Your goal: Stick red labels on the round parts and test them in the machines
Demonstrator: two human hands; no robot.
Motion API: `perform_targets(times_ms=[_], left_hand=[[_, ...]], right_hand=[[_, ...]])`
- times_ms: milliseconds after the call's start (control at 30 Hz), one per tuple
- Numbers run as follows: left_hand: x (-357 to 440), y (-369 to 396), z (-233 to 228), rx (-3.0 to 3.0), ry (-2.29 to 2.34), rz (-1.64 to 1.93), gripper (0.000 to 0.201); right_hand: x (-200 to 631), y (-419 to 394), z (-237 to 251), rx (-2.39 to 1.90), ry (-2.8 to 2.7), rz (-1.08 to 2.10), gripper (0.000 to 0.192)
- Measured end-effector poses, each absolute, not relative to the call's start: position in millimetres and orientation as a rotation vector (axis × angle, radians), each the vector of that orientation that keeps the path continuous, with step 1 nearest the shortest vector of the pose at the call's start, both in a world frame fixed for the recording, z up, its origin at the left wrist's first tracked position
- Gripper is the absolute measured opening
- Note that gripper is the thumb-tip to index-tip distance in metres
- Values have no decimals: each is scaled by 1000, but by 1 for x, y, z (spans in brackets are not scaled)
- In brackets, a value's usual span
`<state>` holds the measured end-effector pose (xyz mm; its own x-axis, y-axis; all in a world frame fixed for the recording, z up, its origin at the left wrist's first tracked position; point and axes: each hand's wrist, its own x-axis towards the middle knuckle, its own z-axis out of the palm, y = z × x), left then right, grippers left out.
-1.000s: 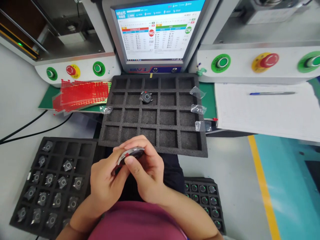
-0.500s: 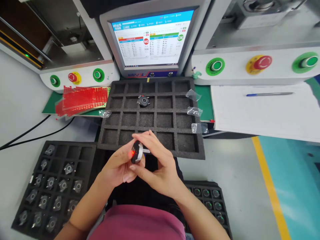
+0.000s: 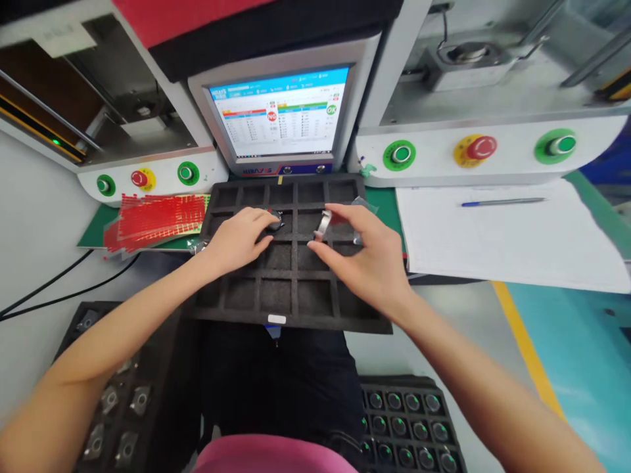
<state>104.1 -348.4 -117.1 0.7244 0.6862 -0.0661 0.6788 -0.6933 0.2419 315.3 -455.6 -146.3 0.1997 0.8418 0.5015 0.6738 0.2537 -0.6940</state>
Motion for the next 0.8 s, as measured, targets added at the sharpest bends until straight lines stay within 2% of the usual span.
perform_targets(times_ms=[100, 300, 633, 767, 800], left_hand=[[129, -321, -122, 2837, 1056, -221, 29], [160, -313, -119, 2755, 1118, -264, 25], [139, -267, -110, 2089, 1352, 177, 9], [128, -267, -123, 1697, 1450, 381, 5], [126, -269, -127, 1624, 1469, 423, 9]], right_hand=[[336, -425, -152, -1543, -1598, 188, 36], [356, -394, -161, -1585, -1743, 230, 36], [352, -343, -148, -1815, -2117, 350, 42], [339, -331, -144, -1863, -2297, 381, 36], [335, -330, -144, -1875, -2332, 382, 34]])
